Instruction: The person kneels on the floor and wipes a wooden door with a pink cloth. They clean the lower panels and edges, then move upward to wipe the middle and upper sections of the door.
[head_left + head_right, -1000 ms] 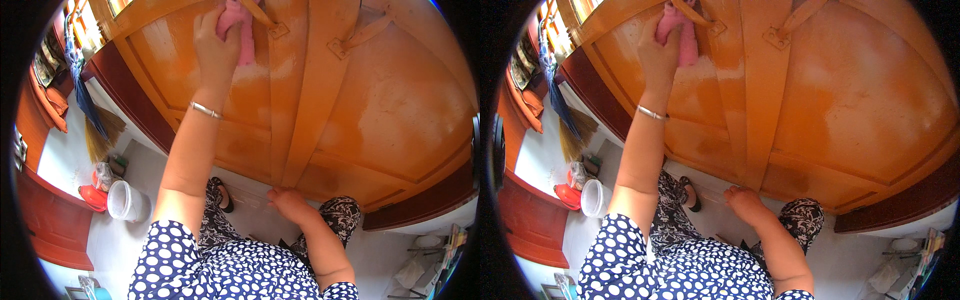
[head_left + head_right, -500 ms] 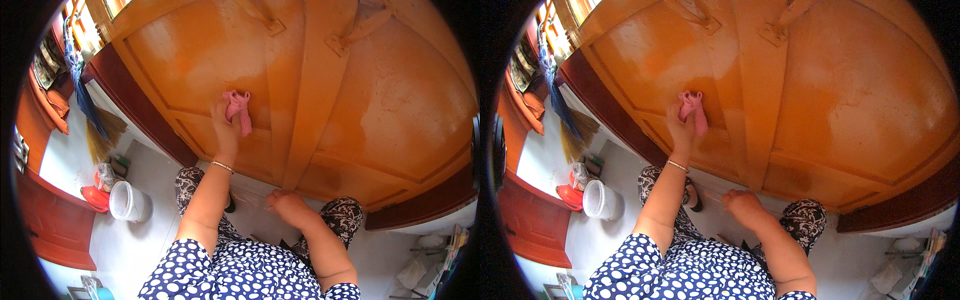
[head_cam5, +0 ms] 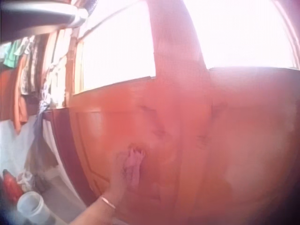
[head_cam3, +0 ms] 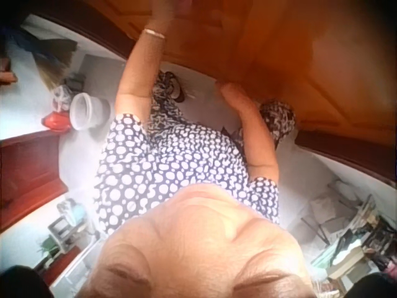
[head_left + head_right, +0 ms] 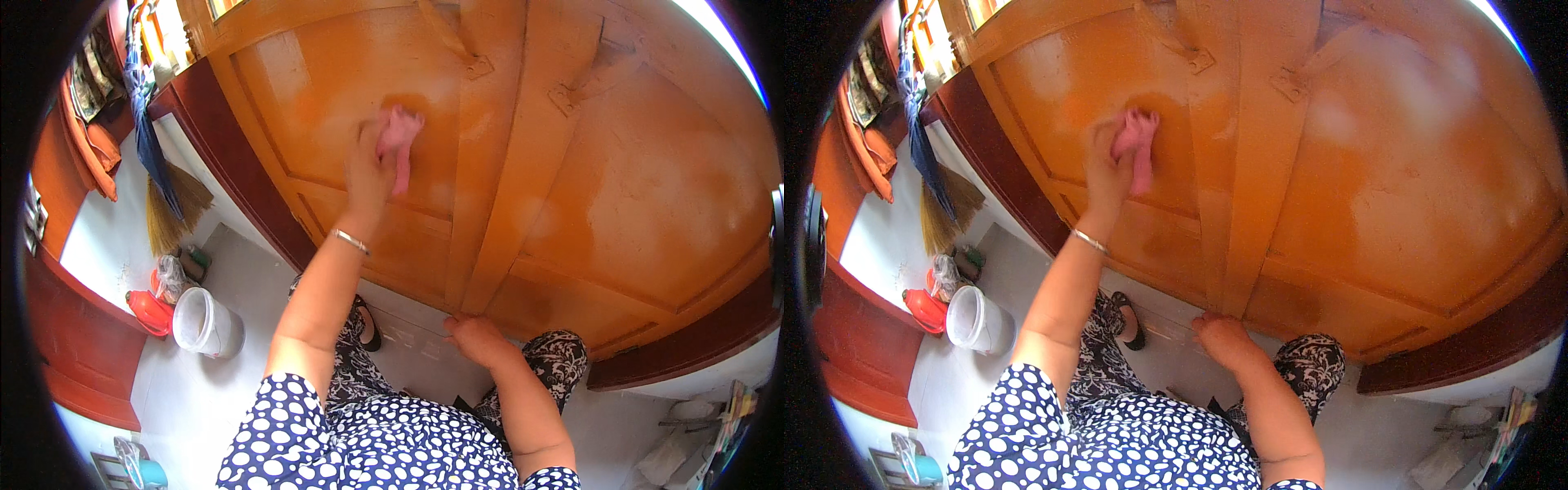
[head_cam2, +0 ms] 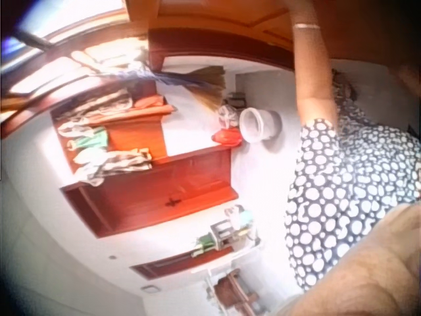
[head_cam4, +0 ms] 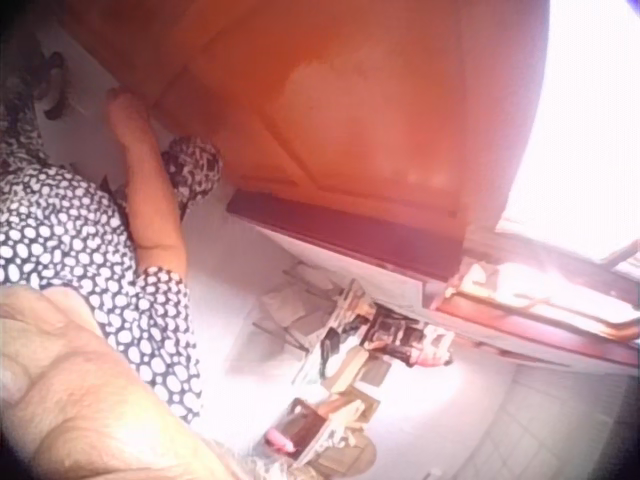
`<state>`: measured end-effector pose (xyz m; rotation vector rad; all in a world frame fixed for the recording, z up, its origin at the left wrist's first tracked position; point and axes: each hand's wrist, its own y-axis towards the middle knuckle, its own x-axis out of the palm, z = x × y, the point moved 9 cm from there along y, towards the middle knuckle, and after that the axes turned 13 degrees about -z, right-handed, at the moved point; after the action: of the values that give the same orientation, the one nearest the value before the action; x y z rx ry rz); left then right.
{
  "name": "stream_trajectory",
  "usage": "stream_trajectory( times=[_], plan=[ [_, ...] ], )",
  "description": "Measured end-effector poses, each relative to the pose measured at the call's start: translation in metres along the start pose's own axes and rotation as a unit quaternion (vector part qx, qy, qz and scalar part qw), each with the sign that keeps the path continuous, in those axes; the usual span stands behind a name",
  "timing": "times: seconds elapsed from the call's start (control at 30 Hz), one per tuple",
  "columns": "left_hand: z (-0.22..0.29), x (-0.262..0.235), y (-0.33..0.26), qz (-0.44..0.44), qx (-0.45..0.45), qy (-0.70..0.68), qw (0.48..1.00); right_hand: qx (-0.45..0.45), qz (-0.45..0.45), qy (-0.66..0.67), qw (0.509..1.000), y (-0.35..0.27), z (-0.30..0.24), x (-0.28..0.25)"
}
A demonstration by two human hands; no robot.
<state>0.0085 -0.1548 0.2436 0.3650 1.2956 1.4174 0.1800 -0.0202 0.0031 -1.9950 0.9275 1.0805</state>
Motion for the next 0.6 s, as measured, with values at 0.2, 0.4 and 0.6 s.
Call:
stream_trajectory(
  times=[0.2, 0.4, 0.6],
  plan=[
    [0.054, -0.049, 0.094, 0.081, 0.065, 0.014, 0.994, -0.002, 0.025, 0.019, 1.0, 0.004, 0.004, -0.005],
    [0.109, -0.013, 0.081, 0.104, 0.244, 0.201, 0.943, 0.104, 0.263, 0.063, 0.957, -0.037, 0.009, -0.073],
    [0.086, -0.03, 0.093, 0.094, 0.232, 0.166, 0.954, 0.069, 0.521, 0.206, 0.825, -0.094, 0.078, -0.104]
  ],
)
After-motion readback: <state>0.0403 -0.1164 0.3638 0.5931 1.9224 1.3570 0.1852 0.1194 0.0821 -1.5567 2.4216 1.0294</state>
